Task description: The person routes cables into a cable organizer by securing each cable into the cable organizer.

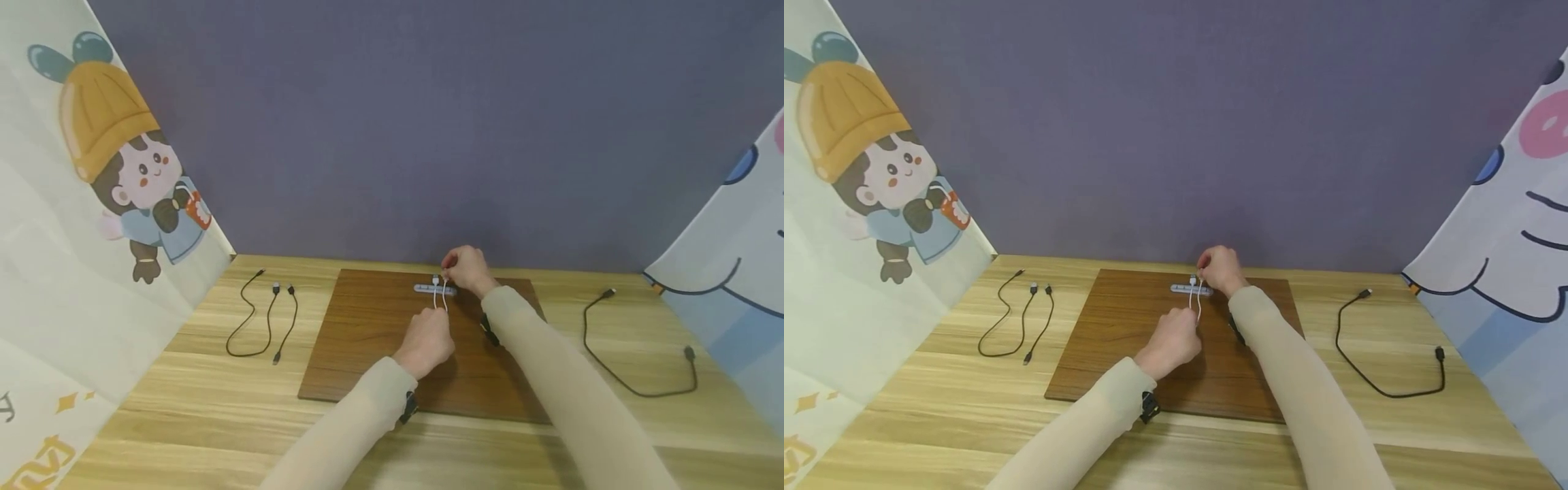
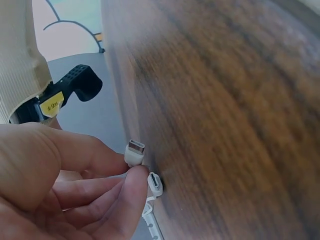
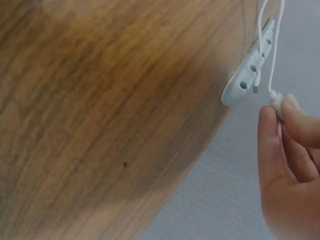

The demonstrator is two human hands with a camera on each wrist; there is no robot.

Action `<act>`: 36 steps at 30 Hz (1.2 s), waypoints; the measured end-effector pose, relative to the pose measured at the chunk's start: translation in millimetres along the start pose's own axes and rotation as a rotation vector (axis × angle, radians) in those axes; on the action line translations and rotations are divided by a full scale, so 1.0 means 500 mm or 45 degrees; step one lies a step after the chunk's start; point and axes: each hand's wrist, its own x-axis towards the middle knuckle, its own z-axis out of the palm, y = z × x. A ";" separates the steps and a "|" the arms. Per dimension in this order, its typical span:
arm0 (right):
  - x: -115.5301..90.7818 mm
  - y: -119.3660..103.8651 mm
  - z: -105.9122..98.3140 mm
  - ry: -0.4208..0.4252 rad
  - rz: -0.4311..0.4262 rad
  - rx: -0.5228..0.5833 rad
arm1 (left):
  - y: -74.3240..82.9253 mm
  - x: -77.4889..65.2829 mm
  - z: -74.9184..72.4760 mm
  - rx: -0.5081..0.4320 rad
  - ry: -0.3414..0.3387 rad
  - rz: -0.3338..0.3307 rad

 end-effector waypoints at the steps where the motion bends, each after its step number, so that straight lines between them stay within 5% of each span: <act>1: 0.001 0.001 0.001 -0.001 0.000 -0.004 | 0.000 0.000 0.001 0.009 0.004 0.002; 36: 0.019 0.015 0.030 -0.049 0.022 -0.050 | 0.015 0.008 0.006 0.086 -0.020 -0.025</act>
